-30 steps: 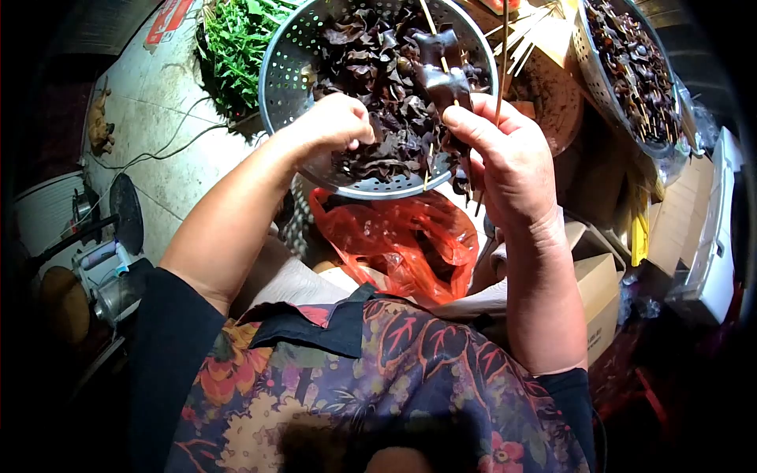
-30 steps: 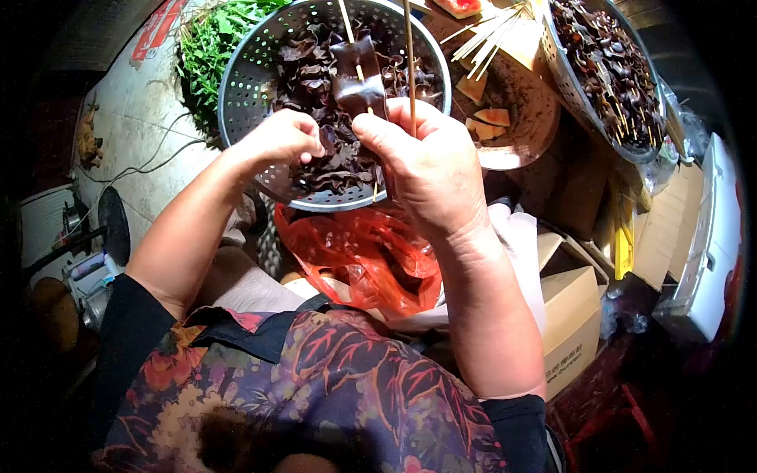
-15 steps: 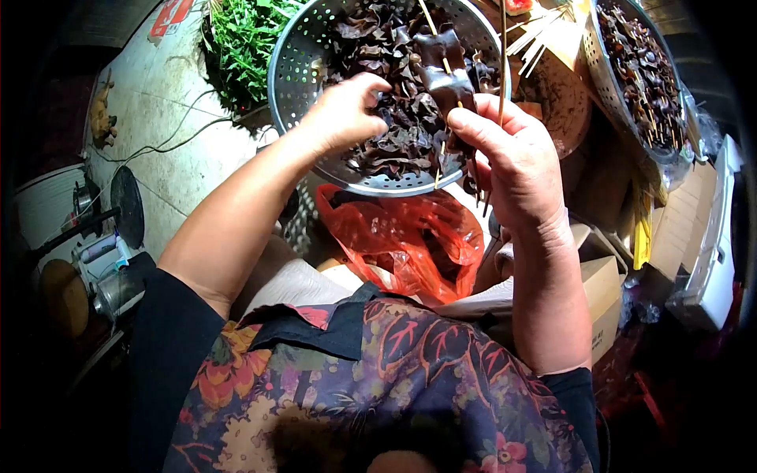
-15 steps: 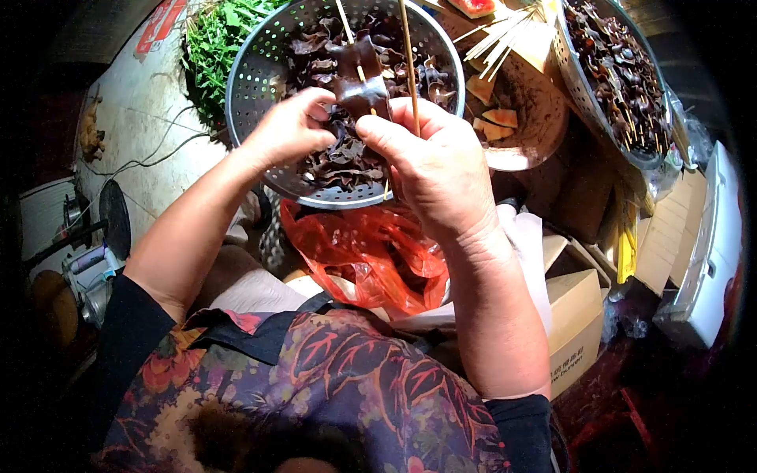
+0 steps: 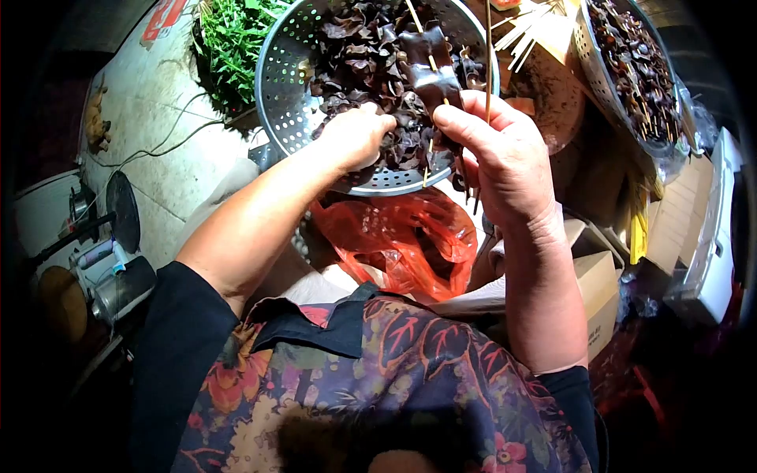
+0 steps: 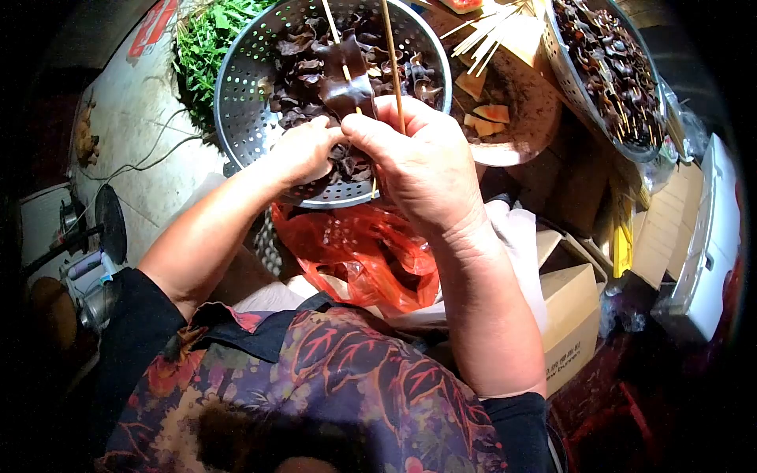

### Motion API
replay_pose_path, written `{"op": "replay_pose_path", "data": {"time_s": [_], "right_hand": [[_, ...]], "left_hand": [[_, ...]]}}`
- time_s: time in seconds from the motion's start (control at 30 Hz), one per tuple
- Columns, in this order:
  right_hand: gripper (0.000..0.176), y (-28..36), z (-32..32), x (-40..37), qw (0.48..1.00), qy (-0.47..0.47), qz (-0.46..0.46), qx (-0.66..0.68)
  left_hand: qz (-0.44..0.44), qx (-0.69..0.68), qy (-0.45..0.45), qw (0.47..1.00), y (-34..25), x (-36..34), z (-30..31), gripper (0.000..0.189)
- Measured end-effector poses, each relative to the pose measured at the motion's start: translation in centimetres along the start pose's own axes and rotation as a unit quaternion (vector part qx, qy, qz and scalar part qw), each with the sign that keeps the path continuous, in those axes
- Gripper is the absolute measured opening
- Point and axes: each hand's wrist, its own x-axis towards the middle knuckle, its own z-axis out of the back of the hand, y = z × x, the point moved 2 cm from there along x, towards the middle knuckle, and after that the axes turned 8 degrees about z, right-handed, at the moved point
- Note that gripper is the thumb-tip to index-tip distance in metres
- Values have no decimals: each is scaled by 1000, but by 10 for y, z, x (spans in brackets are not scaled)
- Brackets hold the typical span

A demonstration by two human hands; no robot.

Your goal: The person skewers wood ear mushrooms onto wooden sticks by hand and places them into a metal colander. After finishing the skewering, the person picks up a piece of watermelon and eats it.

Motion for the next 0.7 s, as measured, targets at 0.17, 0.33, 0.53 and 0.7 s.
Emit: {"op": "replay_pose_path", "data": {"time_s": [0.17, 0.33, 0.53, 0.7], "right_hand": [[14, 9, -1, -4, 1000, -7, -2, -17], [13, 9, -1, -4, 1000, -10, 1, -20], [13, 3, -6, -2, 1000, -15, -1, -21], [15, 3, -7, 0, 999, -8, 5, -35]], "left_hand": [[32, -58, -37, 997, 13, -2, 24, 38], [121, -326, -73, 935, 38, -7, 60, 26], [88, -626, -45, 774, 59, -12, 70, 29], [232, -556, 64, 796, 67, -18, 63, 22]]}}
